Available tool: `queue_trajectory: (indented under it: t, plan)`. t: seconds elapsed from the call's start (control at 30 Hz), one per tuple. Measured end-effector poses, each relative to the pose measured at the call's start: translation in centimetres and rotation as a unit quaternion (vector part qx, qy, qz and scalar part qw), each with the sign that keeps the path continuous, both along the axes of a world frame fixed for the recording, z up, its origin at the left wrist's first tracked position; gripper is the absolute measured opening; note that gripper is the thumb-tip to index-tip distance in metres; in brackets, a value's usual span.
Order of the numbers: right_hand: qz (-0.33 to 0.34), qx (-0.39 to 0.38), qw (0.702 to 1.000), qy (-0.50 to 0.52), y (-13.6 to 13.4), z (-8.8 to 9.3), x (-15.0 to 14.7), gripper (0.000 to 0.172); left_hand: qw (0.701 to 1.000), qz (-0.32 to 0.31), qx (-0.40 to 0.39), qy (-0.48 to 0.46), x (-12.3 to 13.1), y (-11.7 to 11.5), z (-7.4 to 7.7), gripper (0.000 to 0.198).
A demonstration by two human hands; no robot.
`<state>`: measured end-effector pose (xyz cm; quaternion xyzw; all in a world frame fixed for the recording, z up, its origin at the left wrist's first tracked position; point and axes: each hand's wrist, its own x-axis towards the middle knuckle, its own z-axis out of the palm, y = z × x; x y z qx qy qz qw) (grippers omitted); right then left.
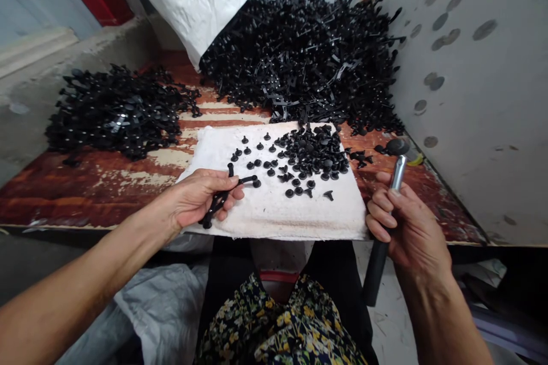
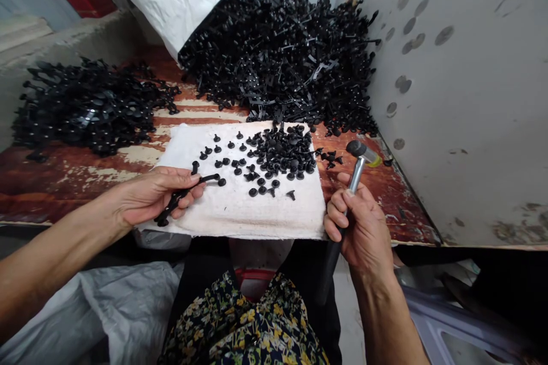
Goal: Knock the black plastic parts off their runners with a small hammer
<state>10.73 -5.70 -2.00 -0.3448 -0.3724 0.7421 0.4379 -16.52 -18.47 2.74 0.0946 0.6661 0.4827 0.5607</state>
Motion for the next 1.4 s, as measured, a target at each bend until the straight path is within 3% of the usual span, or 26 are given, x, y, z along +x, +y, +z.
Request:
queue_trajectory:
  t: [0.17,0.47,0.6,0.67,0.73,0.8,0.87,1.0,1.13,1.17,1.3,1.4]
  plan:
    - [0.022,0.025,0.999,-0.007,0.1,-0.4,0.3,0.035,1.0,-0.005,-0.002,0.01,0.0,0.0,-0.1,0.029]
    - [-0.002,0.02,1.0,-0.018,-0.1,-0.1,0.0,0.036,0.999,0.005,-0.007,0.036,0.4,0.2,-0.2,0.03]
    - [0.018,0.096,0.987,-0.129,-1.6,0.1,0.3,0.026,0.998,0.003,-0.027,0.054,0.6,0.6,0.4,0.035]
    - [0.057,0.208,0.949,-0.228,-2.7,0.3,0.3,0.031,0.997,-0.008,-0.03,0.064,0.7,0.7,0.7,0.037]
    - [0.107,0.357,0.878,-0.3,-3.7,0.7,-0.2,0.042,0.997,-0.015,-0.028,0.072,0.7,0.7,0.8,0.038]
    - [0.158,0.489,0.799,-0.312,-4.4,1.3,-1.3,0.051,0.996,-0.021,-0.027,0.081,0.8,0.6,0.9,0.038]
    - [0.194,0.566,0.748,-0.288,-4.7,2.0,-2.7,0.061,0.996,-0.021,-0.025,0.086,0.8,0.5,0.9,0.038]
    - [0.181,0.621,0.707,-0.285,-4.8,3.1,-5.1,0.065,0.996,-0.015,-0.016,0.083,0.7,0.4,0.7,0.037]
    - [0.242,0.621,0.637,-0.387,-4.5,3.3,-5.9,0.069,0.997,-0.014,-0.012,0.081,0.5,0.5,0.4,0.035]
    - [0.244,0.62,0.636,-0.389,-4.5,3.3,-5.9,0.069,0.997,-0.014,-0.014,0.08,0.4,0.5,0.4,0.034]
    - [0.178,0.625,0.685,-0.331,-4.8,3.5,-5.7,0.066,0.997,-0.018,-0.014,0.077,0.4,0.6,0.5,0.037]
    - [0.223,0.622,0.65,-0.375,-4.8,3.4,-5.7,0.069,0.997,-0.019,-0.013,0.072,0.4,0.6,0.4,0.036]
